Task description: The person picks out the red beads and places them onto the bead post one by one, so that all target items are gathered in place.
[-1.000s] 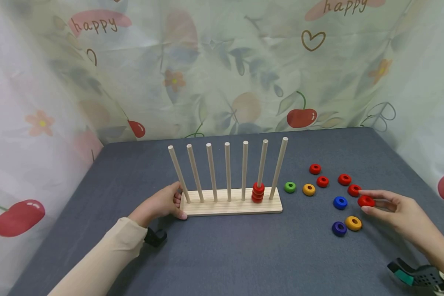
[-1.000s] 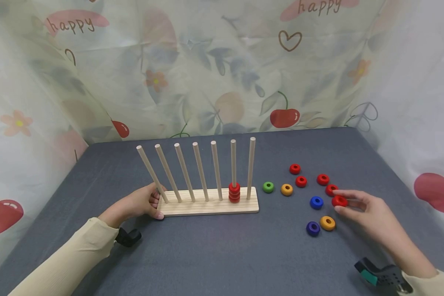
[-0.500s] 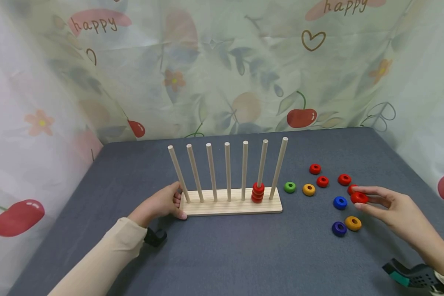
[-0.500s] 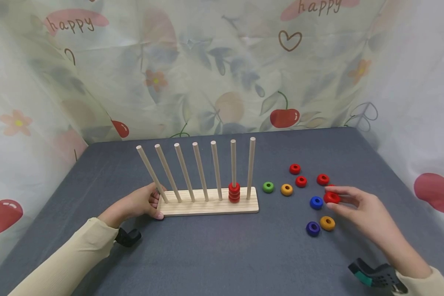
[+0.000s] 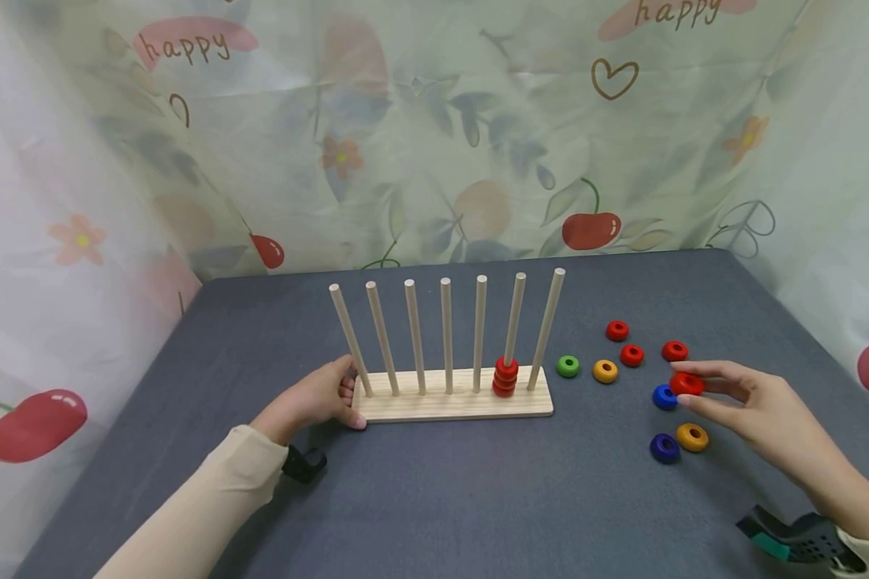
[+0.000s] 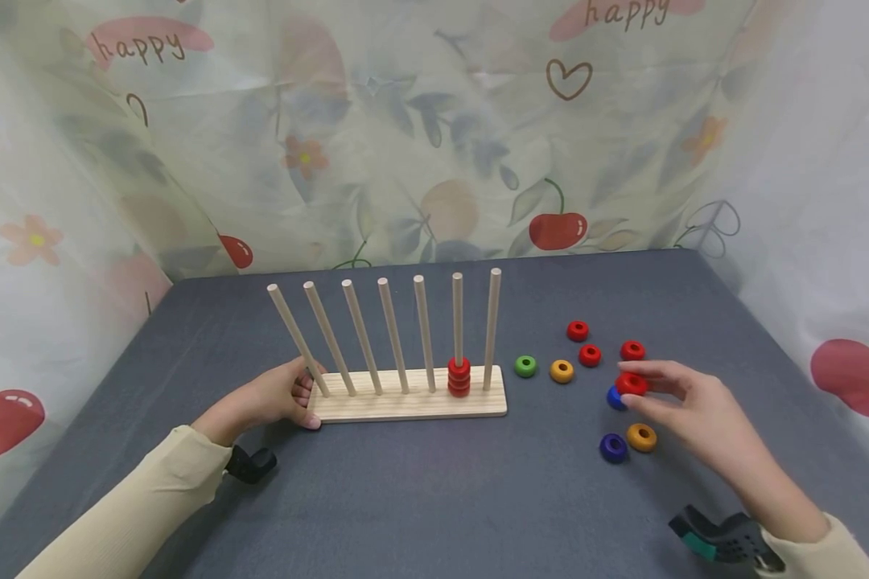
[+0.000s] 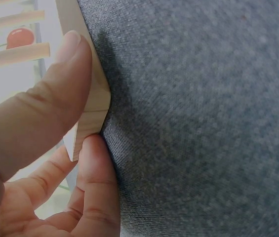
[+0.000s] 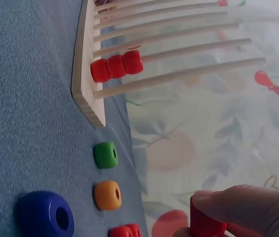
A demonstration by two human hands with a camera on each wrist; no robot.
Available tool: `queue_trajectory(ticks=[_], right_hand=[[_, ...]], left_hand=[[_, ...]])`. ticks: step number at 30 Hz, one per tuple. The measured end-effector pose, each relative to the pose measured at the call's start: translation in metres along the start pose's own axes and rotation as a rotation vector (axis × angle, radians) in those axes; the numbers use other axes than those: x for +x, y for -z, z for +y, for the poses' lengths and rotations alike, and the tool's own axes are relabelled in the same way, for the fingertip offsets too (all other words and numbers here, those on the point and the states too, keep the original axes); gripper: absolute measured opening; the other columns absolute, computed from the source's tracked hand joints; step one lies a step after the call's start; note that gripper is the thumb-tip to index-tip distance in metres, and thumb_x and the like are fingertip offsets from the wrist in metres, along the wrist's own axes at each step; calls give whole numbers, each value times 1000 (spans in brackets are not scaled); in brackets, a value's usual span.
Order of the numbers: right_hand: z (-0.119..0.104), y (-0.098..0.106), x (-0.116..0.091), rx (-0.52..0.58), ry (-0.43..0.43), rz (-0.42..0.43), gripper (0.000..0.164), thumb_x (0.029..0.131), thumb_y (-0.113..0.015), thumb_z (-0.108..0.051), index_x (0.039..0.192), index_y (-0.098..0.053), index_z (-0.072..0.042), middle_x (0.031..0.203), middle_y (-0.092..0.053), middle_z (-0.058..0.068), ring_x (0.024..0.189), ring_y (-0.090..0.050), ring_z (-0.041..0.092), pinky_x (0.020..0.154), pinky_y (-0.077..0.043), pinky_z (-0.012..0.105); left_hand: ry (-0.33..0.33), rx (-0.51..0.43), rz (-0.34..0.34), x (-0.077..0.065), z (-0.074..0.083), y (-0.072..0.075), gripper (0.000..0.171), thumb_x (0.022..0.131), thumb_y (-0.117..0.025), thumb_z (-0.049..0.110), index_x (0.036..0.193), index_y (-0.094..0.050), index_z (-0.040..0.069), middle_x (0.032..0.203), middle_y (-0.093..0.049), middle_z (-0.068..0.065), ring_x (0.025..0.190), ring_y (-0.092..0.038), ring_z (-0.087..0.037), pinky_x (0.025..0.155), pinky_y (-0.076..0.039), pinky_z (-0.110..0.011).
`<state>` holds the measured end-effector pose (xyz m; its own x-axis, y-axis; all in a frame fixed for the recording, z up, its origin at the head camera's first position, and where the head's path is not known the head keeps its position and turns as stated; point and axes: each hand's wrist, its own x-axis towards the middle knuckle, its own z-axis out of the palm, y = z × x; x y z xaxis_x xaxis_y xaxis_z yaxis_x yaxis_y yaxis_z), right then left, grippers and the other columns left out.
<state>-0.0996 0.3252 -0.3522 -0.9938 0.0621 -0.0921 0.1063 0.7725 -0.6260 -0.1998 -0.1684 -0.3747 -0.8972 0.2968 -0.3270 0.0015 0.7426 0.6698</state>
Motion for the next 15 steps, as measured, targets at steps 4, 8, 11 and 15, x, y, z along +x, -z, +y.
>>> queue_trajectory(ticks=[4,8,11,15], right_hand=[[-5,-1,-1,16,17,10,63,88,-66,-49,133,-54,-7,138,-49,27,125,-44,48,87,-39,63],[-10,-2,-1,27,37,23,61,88,-66,-49,132,-56,-10,139,-48,26,125,-46,47,87,-39,63],[-14,-3,-2,36,51,34,60,87,-67,-49,132,-56,-11,141,-46,26,125,-45,48,87,-38,64],[-20,-2,-4,43,66,46,59,87,-67,-50,131,-57,-13,142,-44,26,125,-45,48,86,-39,62]], left_hand=[[1,-3,0,0,0,0,66,63,-87,-3,115,-47,-1,90,-47,-10,80,-46,-20,67,-39,-29],[-3,-3,1,0,-1,0,65,63,-88,-2,114,-47,-1,89,-47,-9,79,-46,-19,67,-39,-29],[-5,4,0,1,-1,0,64,63,-88,-1,113,-47,-1,89,-46,-9,79,-46,-19,67,-38,-29],[-10,12,0,1,-2,0,64,63,-88,-1,113,-47,-1,89,-47,-9,79,-46,-19,67,-38,-29]])
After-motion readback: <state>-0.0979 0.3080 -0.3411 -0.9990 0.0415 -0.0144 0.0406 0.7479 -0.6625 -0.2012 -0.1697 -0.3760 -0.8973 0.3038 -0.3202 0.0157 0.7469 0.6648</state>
